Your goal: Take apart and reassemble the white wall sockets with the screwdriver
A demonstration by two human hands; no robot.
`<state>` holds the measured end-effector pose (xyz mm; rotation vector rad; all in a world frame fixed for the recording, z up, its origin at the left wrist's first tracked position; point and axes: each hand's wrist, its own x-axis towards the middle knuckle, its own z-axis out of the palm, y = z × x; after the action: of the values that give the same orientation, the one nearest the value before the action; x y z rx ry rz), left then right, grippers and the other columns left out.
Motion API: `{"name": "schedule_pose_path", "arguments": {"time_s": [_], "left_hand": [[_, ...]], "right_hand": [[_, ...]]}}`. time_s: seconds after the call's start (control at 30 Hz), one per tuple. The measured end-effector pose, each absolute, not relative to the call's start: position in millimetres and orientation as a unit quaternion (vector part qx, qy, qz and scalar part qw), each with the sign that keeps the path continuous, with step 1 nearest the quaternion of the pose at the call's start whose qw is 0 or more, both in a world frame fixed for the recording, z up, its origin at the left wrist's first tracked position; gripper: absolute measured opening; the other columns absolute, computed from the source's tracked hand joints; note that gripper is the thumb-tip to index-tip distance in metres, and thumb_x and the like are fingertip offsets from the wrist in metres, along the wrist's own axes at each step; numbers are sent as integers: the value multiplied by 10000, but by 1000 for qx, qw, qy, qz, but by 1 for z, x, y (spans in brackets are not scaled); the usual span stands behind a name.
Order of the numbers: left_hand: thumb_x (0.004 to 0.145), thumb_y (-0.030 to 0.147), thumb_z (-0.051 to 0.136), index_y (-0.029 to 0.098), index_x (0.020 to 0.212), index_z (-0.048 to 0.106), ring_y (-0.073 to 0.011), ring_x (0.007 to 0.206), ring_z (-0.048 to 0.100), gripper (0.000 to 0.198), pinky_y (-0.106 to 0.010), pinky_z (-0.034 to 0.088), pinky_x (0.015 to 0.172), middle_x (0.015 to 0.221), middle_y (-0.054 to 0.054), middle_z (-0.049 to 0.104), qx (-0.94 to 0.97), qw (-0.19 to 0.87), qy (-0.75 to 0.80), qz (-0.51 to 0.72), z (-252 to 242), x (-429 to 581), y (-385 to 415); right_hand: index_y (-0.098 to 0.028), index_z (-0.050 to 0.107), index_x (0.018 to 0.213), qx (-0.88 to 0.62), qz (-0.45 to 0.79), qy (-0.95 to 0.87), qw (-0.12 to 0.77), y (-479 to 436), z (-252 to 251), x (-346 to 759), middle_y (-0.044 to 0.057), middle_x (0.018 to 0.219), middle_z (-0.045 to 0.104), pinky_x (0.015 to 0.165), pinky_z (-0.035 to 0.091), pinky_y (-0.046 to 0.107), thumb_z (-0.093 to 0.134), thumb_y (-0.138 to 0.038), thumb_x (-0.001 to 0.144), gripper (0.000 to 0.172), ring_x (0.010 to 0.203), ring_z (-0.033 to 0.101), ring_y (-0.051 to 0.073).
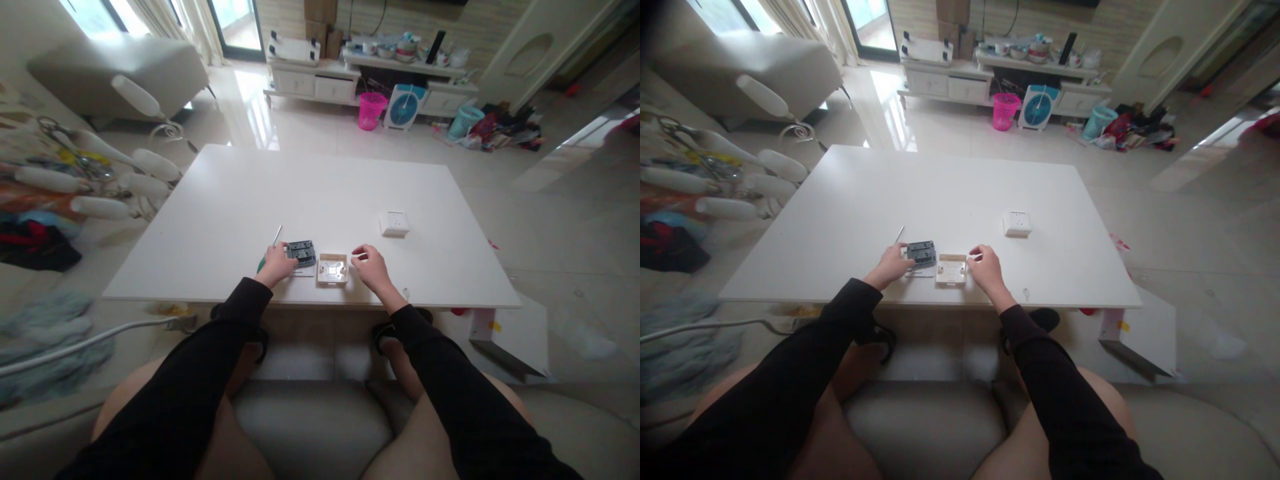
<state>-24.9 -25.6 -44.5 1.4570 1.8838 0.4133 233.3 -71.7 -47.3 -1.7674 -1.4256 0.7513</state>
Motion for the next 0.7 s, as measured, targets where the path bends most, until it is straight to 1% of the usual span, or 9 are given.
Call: {"name": "schedule_pose_path", "arguments": {"time_s": [0.07, 0.13, 0.2, 0.27, 0.37, 0.47, 0.53, 0.6, 0.7], "left_hand": [[743, 214, 760, 96, 1439, 490, -402, 1471, 450, 756, -483, 367, 1223, 1533, -275, 475, 594, 322, 726, 123, -49, -27, -23], [752, 260, 778, 61, 1545, 369, -389, 1525, 380, 914, -462, 320, 1261, 1597, -275, 409, 645, 305, 694, 97, -54, -31, -20], [734, 299, 804, 66, 1590, 300, -370, 1559, 329, 1021, -438, 278, 1288, 1641, -251, 366, 691, 287, 658, 83, -61, -34, -18], [707, 314, 818, 89, 1601, 293, -362, 1575, 302, 1060, -430, 247, 1300, 1667, -231, 340, 725, 263, 634, 67, -67, -37, -17], [709, 341, 792, 99, 1573, 356, -375, 1539, 352, 997, -439, 271, 1279, 1630, -223, 402, 751, 227, 619, 29, -70, -36, -16], [713, 363, 764, 125, 1554, 405, -379, 1413, 477, 945, -433, 359, 1201, 1525, -202, 503, 758, 192, 624, 1, -66, -32, -18], [701, 389, 767, 146, 1528, 449, -378, 1331, 524, 919, -431, 408, 1139, 1458, -188, 538, 754, 174, 633, -10, -61, -29, -19], [683, 429, 776, 145, 1441, 539, -375, 1276, 540, 844, -427, 442, 1083, 1390, -181, 562, 752, 165, 638, -20, -56, -27, -21], [648, 481, 794, 156, 1243, 659, -362, 1204, 556, 692, -424, 477, 1004, 1269, -162, 598, 750, 154, 643, -22, -48, -26, -23]], "right_hand": [[-214, 615, 815, -687, 297, -553, 365, -72, -45, 232, 26, 952, 672, 806, 535, 339, 609, -189, 743, 76, 791, 640, 171], [-211, 611, 804, -689, 301, -549, 364, -72, -42, 230, 18, 946, 666, 809, 527, 338, 611, -170, 746, 71, 789, 637, 167], [-209, 611, 796, -690, 303, -546, 366, -72, -40, 228, 12, 938, 660, 818, 519, 339, 611, -155, 748, 72, 793, 637, 165], [-207, 610, 786, -690, 306, -545, 366, -72, -38, 225, 12, 934, 657, 823, 513, 341, 612, -146, 751, 71, 798, 639, 166], [-207, 611, 778, -689, 315, -543, 362, -73, -34, 223, 14, 930, 652, 823, 508, 343, 618, -143, 758, 67, 807, 640, 171], [-207, 613, 778, -687, 319, -546, 358, -73, -33, 222, 15, 929, 653, 822, 502, 344, 625, -148, 767, 61, 822, 640, 178], [-206, 613, 779, -686, 318, -549, 356, -74, -32, 222, 16, 929, 653, 819, 499, 343, 629, -155, 776, 53, 825, 639, 178], [-205, 613, 781, -686, 317, -551, 354, -74, -32, 222, 14, 928, 651, 820, 499, 342, 631, -160, 782, 48, 820, 637, 174], [-206, 614, 778, -686, 315, -552, 355, -74, -32, 222, 9, 921, 651, 830, 504, 341, 631, -159, 783, 50, 820, 640, 171]]}}
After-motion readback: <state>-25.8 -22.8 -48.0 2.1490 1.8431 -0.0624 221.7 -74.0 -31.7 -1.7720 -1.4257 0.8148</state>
